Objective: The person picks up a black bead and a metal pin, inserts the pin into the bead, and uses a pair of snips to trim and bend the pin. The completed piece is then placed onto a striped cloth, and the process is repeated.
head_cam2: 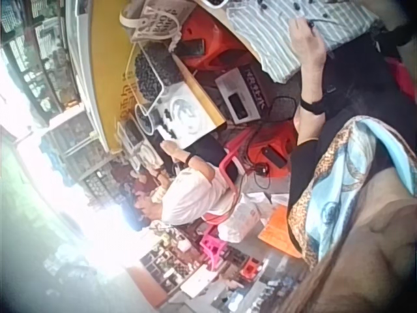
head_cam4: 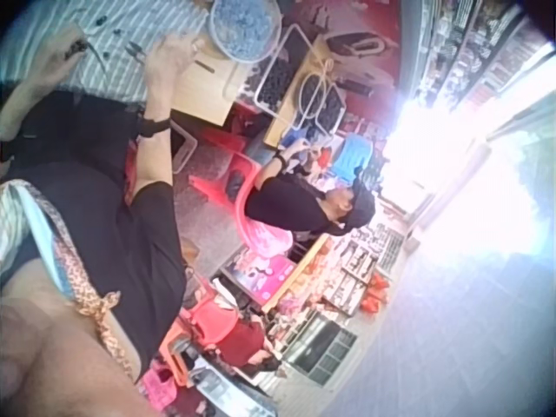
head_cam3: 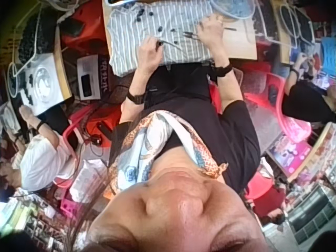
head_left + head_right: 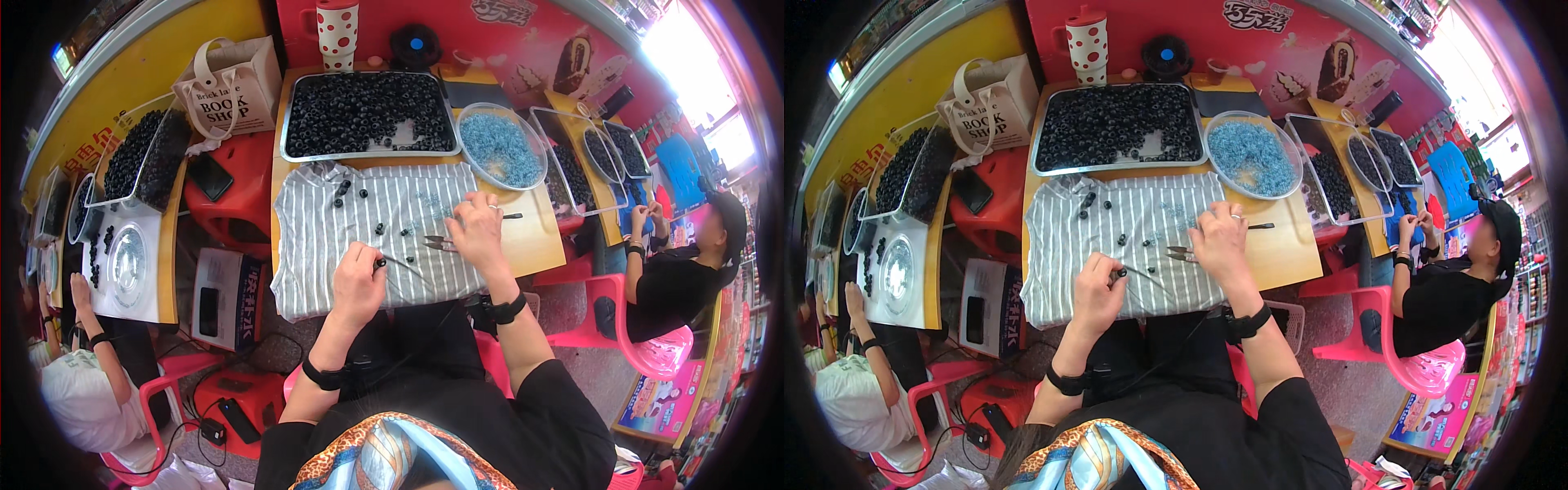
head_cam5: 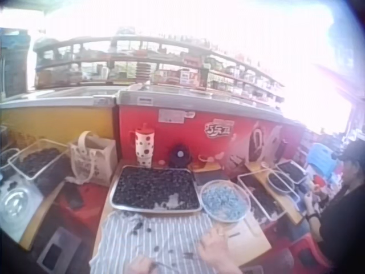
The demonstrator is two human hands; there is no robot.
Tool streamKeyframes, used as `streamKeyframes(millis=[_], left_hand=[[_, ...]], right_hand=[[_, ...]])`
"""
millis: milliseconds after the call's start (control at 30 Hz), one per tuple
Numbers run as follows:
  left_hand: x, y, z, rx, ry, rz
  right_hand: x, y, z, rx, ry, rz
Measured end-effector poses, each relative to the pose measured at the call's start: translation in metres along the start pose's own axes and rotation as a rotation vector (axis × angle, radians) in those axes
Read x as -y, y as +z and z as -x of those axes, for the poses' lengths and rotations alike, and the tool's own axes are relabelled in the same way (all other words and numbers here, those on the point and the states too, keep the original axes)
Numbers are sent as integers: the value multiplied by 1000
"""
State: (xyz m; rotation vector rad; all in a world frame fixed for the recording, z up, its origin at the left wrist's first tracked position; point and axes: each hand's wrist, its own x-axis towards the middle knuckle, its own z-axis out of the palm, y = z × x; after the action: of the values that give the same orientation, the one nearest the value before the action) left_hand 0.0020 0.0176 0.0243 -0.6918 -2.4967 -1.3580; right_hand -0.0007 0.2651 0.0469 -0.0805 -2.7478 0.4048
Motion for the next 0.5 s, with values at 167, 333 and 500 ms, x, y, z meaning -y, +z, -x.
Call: streamKeyframes(millis=[167, 333, 500], left_hand=[[-26, -20, -6, -146, -60, 146], [-120, -105, -11, -965, 617, 33], [-178, -158, 27, -1305, 1278, -80]], right_hand=[[1, 14, -1, 0, -15, 20], [-7, 8, 7, -14, -49, 8], [14, 1, 13, -83, -198, -231]])
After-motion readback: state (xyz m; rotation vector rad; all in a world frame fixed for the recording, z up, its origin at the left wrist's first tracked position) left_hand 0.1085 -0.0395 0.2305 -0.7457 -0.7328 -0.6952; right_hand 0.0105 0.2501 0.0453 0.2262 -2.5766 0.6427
